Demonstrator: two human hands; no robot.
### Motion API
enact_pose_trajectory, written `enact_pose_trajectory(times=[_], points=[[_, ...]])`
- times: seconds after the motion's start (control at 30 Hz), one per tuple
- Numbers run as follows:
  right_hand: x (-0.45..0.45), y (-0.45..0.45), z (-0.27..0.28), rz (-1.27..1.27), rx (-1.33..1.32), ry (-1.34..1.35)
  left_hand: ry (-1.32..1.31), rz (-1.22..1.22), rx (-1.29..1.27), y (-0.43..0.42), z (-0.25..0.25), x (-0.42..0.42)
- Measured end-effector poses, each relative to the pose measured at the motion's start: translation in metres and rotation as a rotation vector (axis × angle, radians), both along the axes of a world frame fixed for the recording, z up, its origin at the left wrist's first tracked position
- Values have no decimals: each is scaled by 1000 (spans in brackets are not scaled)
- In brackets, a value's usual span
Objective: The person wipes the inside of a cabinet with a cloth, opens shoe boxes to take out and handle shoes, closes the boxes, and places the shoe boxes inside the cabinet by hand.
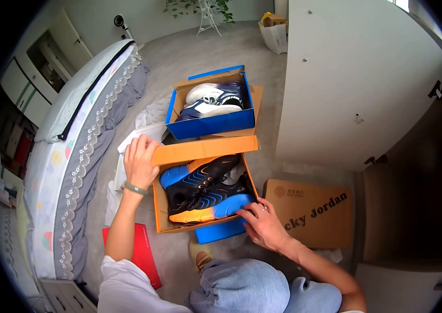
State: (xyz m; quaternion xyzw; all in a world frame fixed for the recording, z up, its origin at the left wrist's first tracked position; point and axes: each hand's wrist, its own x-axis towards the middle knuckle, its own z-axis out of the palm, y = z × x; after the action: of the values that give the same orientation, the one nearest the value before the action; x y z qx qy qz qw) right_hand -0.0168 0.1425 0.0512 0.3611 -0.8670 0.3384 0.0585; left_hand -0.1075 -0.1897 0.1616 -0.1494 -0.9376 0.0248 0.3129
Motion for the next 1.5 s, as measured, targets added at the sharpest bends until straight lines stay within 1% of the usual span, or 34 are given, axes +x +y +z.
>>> enact_pose_trajectory(times=[0.03, 0.1, 0.17, 0.27, 0.3, 0.37, 0.4, 0.43, 0.5, 0.57, 0.63, 0.67, 0.73, 0.77, 0.83, 0.87, 0.93, 0.97, 1.03, 1.1, 1.13, 1.23, 1.27, 1.3, 1.37, 1.4, 1.43, 1.47, 1.5], points=[[-1, 2, 0, -4, -2, -2, 16, 35, 14, -8, -5, 19], [-3, 7, 0, -155, -183, -12, 116, 49, 45, -22, -29, 57], [-5, 8, 7, -336, -296, -52, 189, 74, 73, -25, -53, 91], [-7, 7, 5, -518, -551, -336, 237, 105, 103, -27, -86, 125], [-7, 8, 2, -513, -547, -337, 237, 111, 105, -26, -94, 130], [-6, 9, 1, -500, -666, -530, 348, 42, 47, -21, -106, 139], [-5, 10, 3, -461, -647, -604, 342, 36, 47, -22, -113, 144], [-3, 9, 4, -459, -645, -604, 343, 39, 48, -24, -120, 149], [-3, 4, 6, -433, -641, -660, 343, -52, 20, -31, -131, 153], [-4, 1, 7, -430, -656, -690, 356, -58, 21, -31, -132, 152], [-10, -2, 7, -349, -879, -929, 378, -78, 68, -30, -134, 150], [-11, -2, 9, -346, -878, -932, 377, -74, 66, -31, -134, 149], [-10, -5, 26, -210, -1052, -1017, 461, -86, 106, -32, -134, 148], [-8, -6, 32, -214, -1053, -1018, 458, -88, 107, -33, -135, 148], [-5, -7, 40, -246, -1147, -1150, 460, -99, 102, -39, -136, 151], [-5, -3, 34, -247, -1147, -1153, 457, -99, 102, -43, -137, 154], [-6, 9, 20, -403, -845, -1284, 363, -198, 51, -49, -138, 160], [-4, 9, 16, -402, -846, -1285, 362, -197, 50, -52, -139, 166], [-3, 7, 14, -529, -715, -1200, 225, -246, -9, -54, -138, 177], [-2, 2, 20, -539, -719, -1172, 206, -228, 21, -52, -133, 184], [-1, 0, 23, -544, -724, -1136, 151, -208, 41, -50, -127, 187], [-3, 2, 20, -530, -670, -1160, 44, -179, 56, -44, -104, 192], [-3, 2, 16, -526, -668, -1161, -12, -177, 52, -44, -101, 192], [-3, 3, 11, -544, -656, -1135, -12, -175, 51, -46, -100, 194], [-2, 5, 2, -563, -644, -1110, -267, -292, 64, -53, -102, 201], [-2, 7, -2, -553, -582, -1134, -267, -294, 62, -56, -106, 206], [-2, 7, -3, -542, -521, -1157, -201, -253, 120, -56, -109, 210], [1, 5, -2, -543, -526, -1157, -134, -214, 177, -57, -111, 212], [6, 0, 0, -582, -416, -821, -138, -219, 174, -55, -114, 210]])
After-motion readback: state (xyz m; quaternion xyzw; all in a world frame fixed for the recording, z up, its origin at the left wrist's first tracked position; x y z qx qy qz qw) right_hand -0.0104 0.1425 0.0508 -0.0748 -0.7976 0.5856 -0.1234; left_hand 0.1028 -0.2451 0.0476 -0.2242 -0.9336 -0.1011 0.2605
